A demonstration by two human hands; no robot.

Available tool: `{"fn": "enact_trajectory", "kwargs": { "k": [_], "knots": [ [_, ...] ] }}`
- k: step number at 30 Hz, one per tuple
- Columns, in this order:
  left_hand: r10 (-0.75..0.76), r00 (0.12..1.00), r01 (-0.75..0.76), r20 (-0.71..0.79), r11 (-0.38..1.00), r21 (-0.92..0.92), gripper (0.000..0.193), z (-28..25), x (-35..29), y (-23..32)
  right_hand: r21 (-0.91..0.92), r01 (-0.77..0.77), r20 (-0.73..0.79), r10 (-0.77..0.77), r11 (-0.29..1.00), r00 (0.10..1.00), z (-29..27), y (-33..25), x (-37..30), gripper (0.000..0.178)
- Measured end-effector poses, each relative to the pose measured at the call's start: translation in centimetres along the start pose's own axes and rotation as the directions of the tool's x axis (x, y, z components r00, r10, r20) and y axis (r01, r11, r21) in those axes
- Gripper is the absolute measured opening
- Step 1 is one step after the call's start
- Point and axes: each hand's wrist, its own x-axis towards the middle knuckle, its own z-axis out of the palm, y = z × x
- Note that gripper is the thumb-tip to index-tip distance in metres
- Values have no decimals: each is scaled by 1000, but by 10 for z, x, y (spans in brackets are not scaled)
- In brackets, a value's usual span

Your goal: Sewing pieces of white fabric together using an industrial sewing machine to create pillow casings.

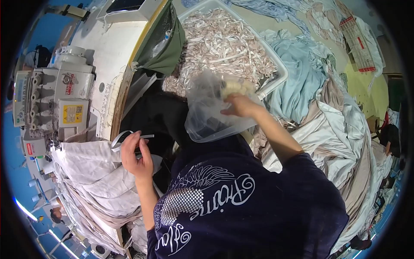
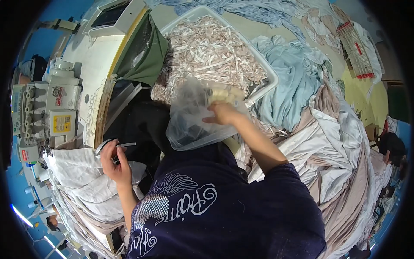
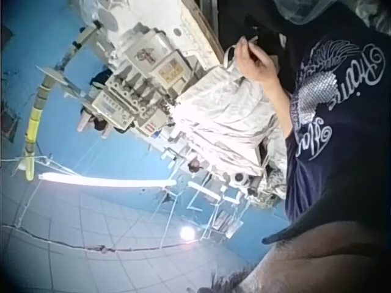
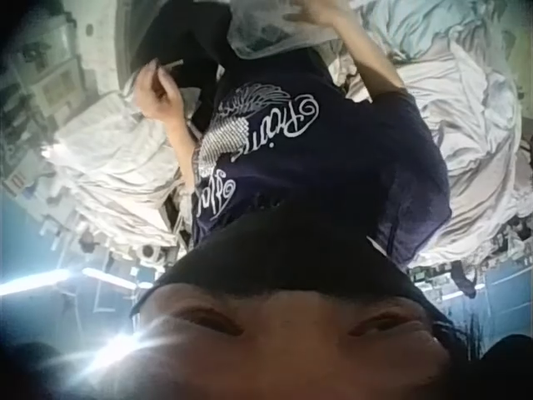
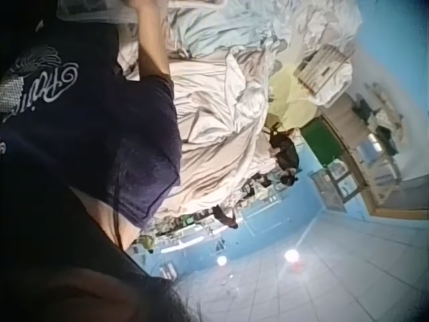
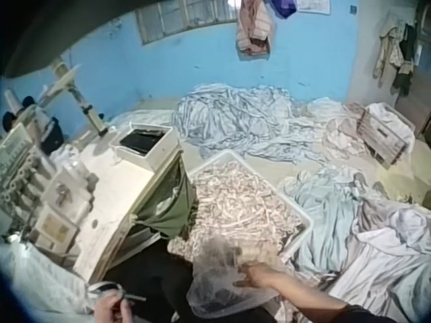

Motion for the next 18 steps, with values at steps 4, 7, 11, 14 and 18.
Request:
{"fn": "enact_trajectory", "kwargs": {
  "k": [4,7,11,14,18],
  "knots": [
    [380,924,-381,40,913,148,25,-6,27,8,-3,44,15,-44,999,999,19,4,6,63],
    [413,910,-409,18,891,199,30,-5,42,4,-40,26,114,-22,999,993,13,7,11,63],
    [332,942,-315,49,824,471,31,-4,67,3,-107,107,246,-78,988,966,-13,15,55,45],
    [241,969,-239,62,832,501,36,-1,71,-9,-151,189,63,-181,970,981,-19,8,99,28],
    [175,982,-191,78,864,465,36,0,71,-22,-330,418,-176,-490,846,854,-3,-30,176,21]
  ]
}}
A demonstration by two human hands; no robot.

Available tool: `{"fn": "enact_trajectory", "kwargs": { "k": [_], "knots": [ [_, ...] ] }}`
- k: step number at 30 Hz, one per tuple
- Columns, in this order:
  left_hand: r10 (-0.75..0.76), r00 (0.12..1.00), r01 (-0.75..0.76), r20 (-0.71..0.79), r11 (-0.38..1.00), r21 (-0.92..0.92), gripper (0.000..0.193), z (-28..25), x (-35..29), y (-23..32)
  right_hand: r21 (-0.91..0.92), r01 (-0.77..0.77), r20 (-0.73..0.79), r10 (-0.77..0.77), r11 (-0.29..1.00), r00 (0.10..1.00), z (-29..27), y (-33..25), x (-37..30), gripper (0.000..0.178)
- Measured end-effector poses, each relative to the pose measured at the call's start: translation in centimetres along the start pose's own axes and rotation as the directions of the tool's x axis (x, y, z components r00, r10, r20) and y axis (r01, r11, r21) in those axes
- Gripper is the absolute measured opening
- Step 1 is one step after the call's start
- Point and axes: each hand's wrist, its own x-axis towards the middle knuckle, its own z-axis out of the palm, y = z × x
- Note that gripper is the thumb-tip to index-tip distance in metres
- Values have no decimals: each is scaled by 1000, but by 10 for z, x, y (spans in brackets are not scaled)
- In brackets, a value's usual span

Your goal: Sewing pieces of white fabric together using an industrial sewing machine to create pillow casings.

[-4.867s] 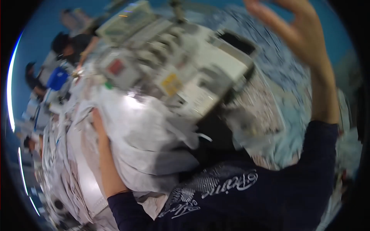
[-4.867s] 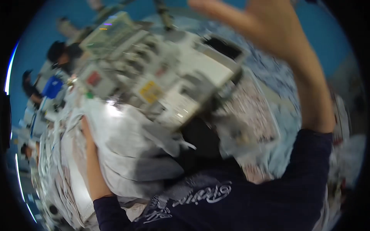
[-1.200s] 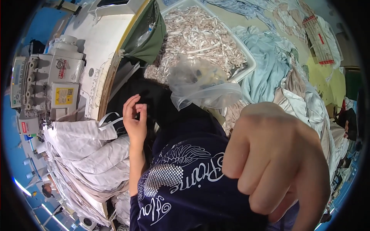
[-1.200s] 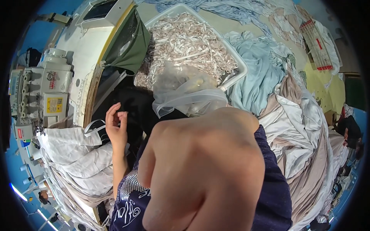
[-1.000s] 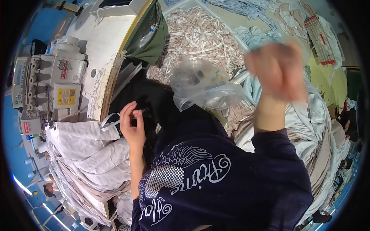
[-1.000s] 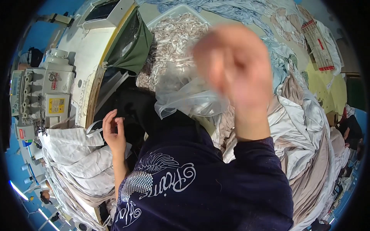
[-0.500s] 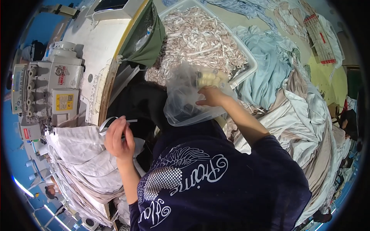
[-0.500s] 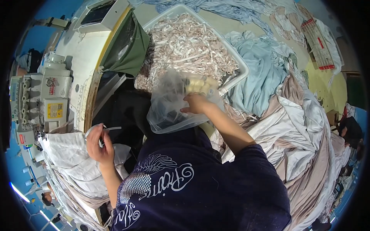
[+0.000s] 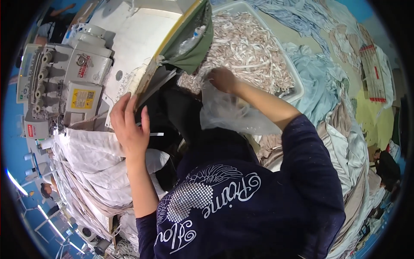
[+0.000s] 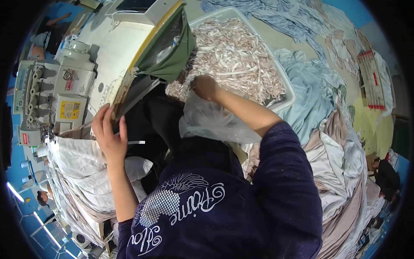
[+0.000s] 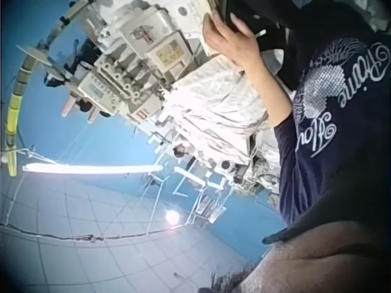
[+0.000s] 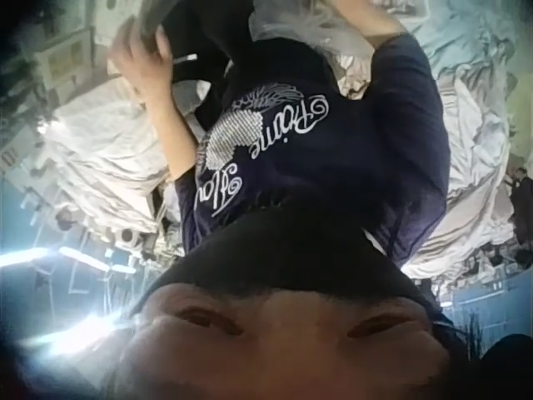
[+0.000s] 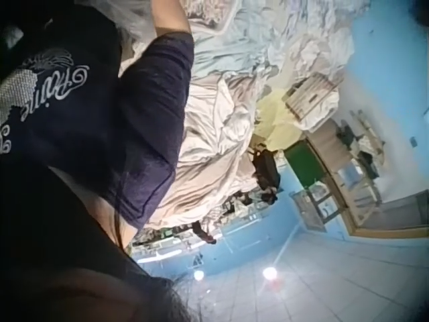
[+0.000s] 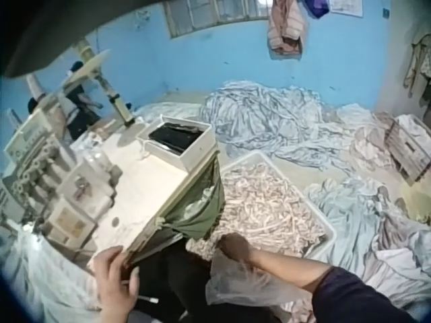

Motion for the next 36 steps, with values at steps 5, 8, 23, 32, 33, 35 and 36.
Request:
{"fn": "enact_trajectory", "kwargs": {
  "k": [5,8,23,32,33,35,36],
  "knots": [
    [-74,994,82,86,993,-87,39,-2,7,1,164,11,-112,7,986,994,64,-27,82,30],
    [-144,970,173,196,975,-141,40,-12,15,-4,139,223,-258,-183,965,949,113,-24,101,37],
    [-137,969,183,207,956,-227,29,-10,21,-30,120,-31,418,-22,992,908,148,30,121,31],
    [-153,969,207,192,929,-307,28,-12,25,-31,471,-134,98,99,872,990,8,66,73,28],
    [-146,971,202,189,926,-319,28,-10,26,-30,506,-143,61,130,851,990,-5,59,68,27],
    [-167,966,225,196,919,-325,28,-13,26,-27,443,-340,154,304,829,940,-44,108,36,18],
    [-180,964,239,198,910,-339,28,-13,24,-26,363,-370,133,345,855,929,-66,122,22,17]
  ]
}}
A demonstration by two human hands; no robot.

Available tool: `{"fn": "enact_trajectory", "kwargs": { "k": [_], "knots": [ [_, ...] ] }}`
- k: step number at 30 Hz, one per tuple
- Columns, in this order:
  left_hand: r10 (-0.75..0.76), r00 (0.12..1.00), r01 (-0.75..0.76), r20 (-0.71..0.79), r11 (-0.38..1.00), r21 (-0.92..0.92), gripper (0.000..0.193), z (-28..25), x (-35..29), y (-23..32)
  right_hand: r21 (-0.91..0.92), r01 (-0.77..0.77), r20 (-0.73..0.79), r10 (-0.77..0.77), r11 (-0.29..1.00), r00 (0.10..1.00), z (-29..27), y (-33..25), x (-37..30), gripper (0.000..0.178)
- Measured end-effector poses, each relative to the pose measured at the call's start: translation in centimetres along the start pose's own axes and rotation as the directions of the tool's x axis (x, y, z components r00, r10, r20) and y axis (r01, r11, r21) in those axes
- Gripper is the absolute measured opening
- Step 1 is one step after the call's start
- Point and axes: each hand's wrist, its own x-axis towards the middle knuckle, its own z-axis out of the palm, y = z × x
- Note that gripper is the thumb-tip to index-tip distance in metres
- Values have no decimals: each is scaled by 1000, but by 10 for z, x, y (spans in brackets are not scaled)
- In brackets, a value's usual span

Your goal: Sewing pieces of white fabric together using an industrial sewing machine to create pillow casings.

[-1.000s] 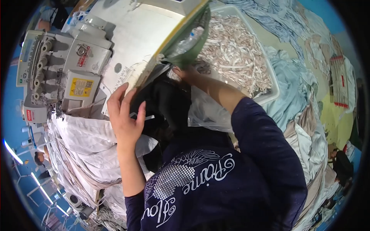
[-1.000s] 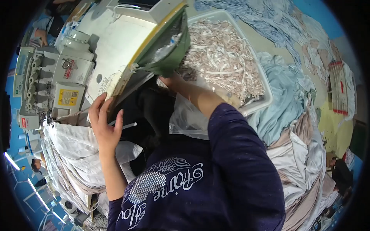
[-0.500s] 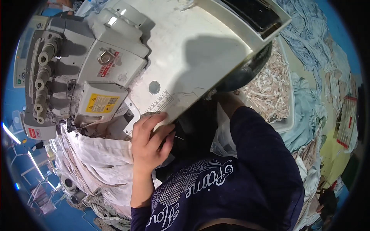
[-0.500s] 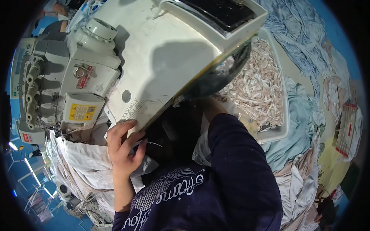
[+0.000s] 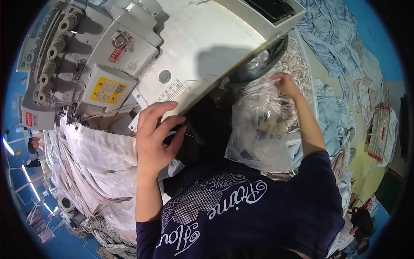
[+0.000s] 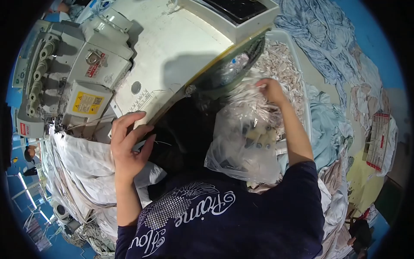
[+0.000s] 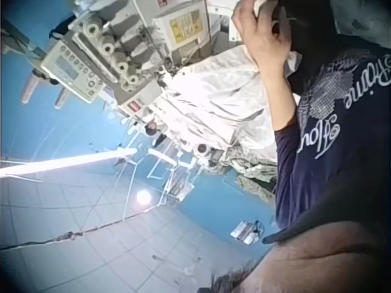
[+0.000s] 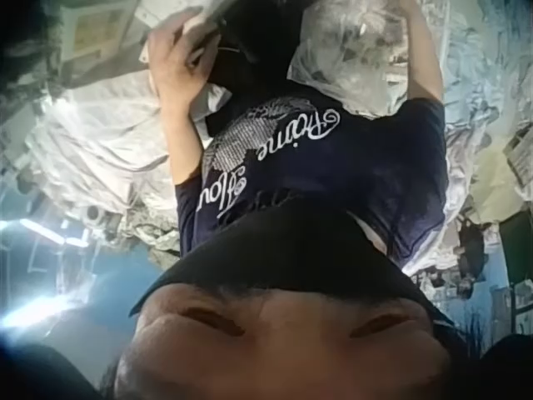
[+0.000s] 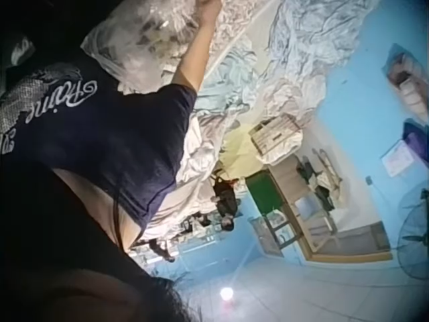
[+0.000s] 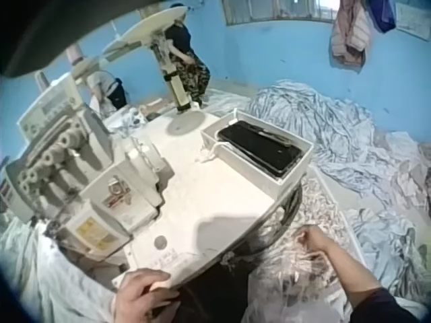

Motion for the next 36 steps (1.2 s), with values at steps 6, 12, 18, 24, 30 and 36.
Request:
{"fn": "enact_trajectory", "kwargs": {
  "k": [6,12,18,24,30,36],
  "knots": [
    [-23,1000,22,10,999,47,27,-1,-3,4,-500,-100,-334,-85,860,939,-59,36,-35,20],
    [-13,1000,13,11,1000,0,27,0,-1,3,-512,-322,-195,257,797,946,25,173,-27,26],
    [79,997,-79,2,997,1,29,-6,-9,-3,-660,-234,-147,182,714,972,12,135,-20,25],
    [273,944,-273,-185,962,23,29,3,-31,-2,-113,-119,-298,81,986,951,-37,138,-74,47],
    [220,957,-198,-188,971,131,24,-29,-129,30,-447,-368,-506,108,816,856,-26,-41,-115,36],
    [-239,811,-386,-535,468,-795,10,-138,-176,108,-390,97,-614,-337,916,713,-25,-85,-136,20]
  ]
}}
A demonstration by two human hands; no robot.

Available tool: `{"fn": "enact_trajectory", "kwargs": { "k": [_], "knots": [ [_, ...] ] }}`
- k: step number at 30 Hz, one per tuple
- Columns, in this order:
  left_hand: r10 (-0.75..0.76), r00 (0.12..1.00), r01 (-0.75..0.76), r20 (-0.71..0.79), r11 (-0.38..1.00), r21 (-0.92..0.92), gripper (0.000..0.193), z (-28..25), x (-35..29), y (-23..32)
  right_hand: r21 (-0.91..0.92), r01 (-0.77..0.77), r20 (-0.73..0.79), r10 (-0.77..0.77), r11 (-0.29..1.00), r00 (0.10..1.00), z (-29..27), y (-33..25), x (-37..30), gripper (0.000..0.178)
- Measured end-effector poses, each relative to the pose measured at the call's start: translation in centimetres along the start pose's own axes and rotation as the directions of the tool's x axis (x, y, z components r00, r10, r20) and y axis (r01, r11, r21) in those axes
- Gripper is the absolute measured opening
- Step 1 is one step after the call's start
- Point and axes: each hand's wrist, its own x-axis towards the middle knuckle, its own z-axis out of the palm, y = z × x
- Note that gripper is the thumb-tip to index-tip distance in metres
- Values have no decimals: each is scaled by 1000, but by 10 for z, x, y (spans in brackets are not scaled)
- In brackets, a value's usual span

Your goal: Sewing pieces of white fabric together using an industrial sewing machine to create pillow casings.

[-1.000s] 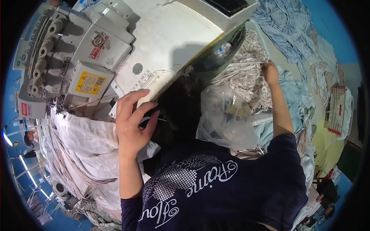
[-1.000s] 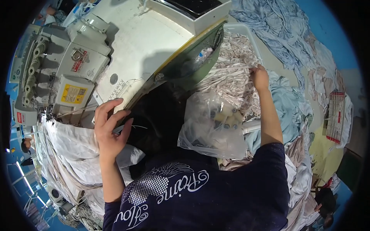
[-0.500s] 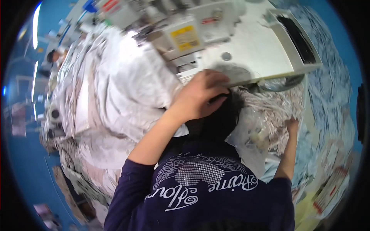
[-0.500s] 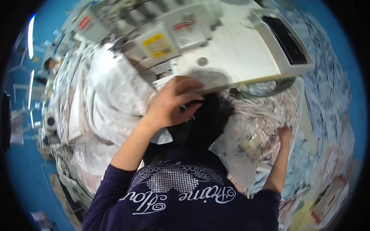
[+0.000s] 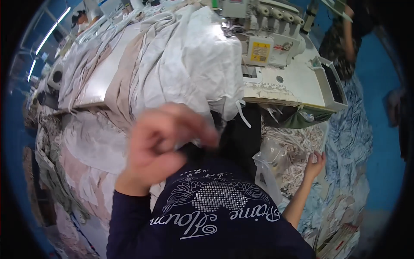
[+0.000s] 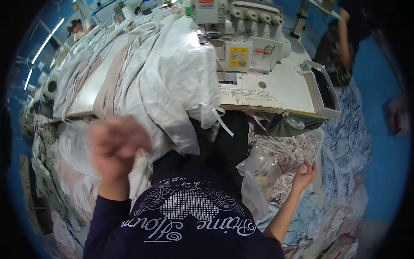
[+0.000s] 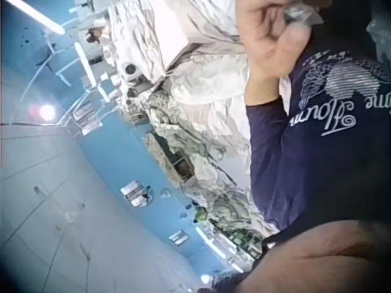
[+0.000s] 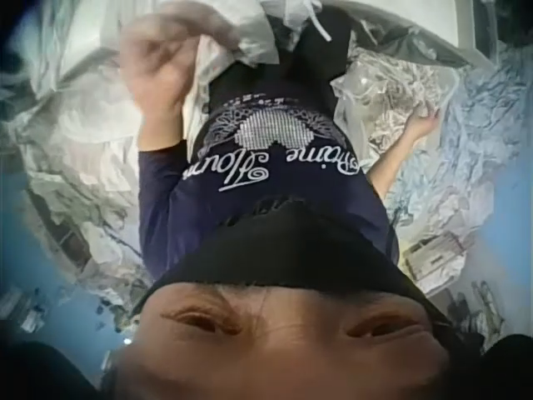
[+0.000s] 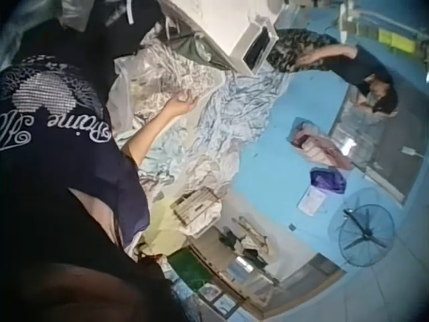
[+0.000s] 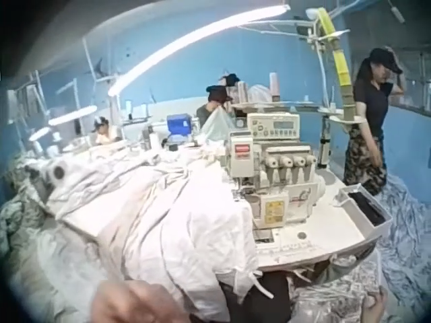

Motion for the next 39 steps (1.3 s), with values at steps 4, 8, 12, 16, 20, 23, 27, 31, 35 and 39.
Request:
{"fn": "enact_trajectory", "kwargs": {
  "k": [4,8,12,16,20,23,27,31,35,39],
  "knots": [
    [119,988,-117,93,993,-27,10,-38,-43,85,265,222,-55,-215,938,975,-26,-129,11,13],
    [230,936,-212,265,973,-95,10,-45,-61,111,449,473,-23,-520,758,854,-33,-233,-4,11],
    [276,868,-261,412,961,-94,12,-17,-78,146,544,575,-38,-667,611,744,-30,-290,-13,12],
    [289,886,-327,362,944,48,6,-34,-93,165,654,552,-29,-713,516,701,-33,-337,-27,14],
    [33,836,119,-547,964,239,24,-135,-164,61,818,450,119,-872,357,475,-18,-373,-65,11],
    [-280,411,693,-867,715,98,30,-211,-280,-64,670,243,706,-703,702,84,20,-384,-92,23],
    [-773,20,652,-634,491,-578,32,-205,-417,-194,631,225,749,-659,742,73,107,-358,-126,67],
    [-713,-160,502,-682,536,-678,55,-187,-421,-211,729,275,569,-779,626,265,96,-408,-142,71],
    [-796,43,165,-604,602,-781,99,-218,-420,-210,760,-9,638,-744,649,197,127,-439,-143,51],
    [-875,-166,-72,-454,470,-880,78,-217,-322,-189,747,-157,663,-742,646,101,112,-457,-132,35]
  ]
}}
